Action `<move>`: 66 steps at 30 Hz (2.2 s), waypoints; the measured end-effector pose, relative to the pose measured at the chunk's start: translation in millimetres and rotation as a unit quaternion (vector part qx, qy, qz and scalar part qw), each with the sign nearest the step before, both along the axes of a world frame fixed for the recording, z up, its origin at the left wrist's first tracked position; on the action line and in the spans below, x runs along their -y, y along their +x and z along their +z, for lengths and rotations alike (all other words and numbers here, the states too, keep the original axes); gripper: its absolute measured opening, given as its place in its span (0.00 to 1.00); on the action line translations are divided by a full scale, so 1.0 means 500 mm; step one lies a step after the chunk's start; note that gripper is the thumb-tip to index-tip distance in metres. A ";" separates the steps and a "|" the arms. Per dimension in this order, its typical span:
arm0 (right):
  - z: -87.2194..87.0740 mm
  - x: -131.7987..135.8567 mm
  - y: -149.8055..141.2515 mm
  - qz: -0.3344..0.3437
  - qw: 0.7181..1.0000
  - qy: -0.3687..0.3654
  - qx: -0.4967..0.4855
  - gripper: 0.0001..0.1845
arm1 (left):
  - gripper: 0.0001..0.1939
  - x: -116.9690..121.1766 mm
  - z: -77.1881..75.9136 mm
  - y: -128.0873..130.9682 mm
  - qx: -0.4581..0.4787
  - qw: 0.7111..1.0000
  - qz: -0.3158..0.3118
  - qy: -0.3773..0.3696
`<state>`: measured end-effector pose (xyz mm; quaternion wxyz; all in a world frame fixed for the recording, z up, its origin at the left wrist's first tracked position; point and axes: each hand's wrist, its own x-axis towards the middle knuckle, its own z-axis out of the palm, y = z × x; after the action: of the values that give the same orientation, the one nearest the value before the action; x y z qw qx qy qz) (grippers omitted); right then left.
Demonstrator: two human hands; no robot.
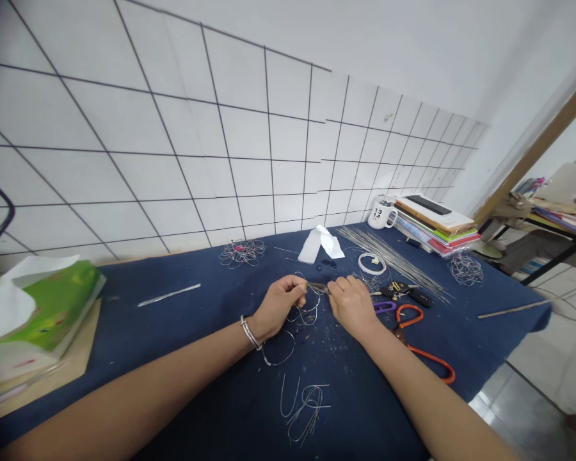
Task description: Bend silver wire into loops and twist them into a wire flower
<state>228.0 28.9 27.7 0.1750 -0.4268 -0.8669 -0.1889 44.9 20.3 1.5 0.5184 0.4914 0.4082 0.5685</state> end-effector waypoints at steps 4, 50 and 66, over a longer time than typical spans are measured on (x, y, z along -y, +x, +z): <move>0.001 0.001 0.001 -0.001 1.000 -0.004 0.005 0.12 | 0.08 0.000 0.000 0.000 -0.002 1.000 -0.001 -0.004; 0.011 -0.027 0.017 -0.021 0.995 -0.051 -0.085 0.09 | 0.08 -0.014 -0.004 -0.008 0.068 0.996 -0.021 -0.054; 0.008 0.010 -0.023 0.082 0.900 -0.294 -0.310 0.07 | 0.11 0.014 -0.002 -0.005 0.106 0.983 -0.099 -0.114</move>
<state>216.2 24.0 31.8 0.3161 -0.4237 -0.8166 0.2318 42.5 13.5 0.7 0.6654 0.4037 0.3623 0.5128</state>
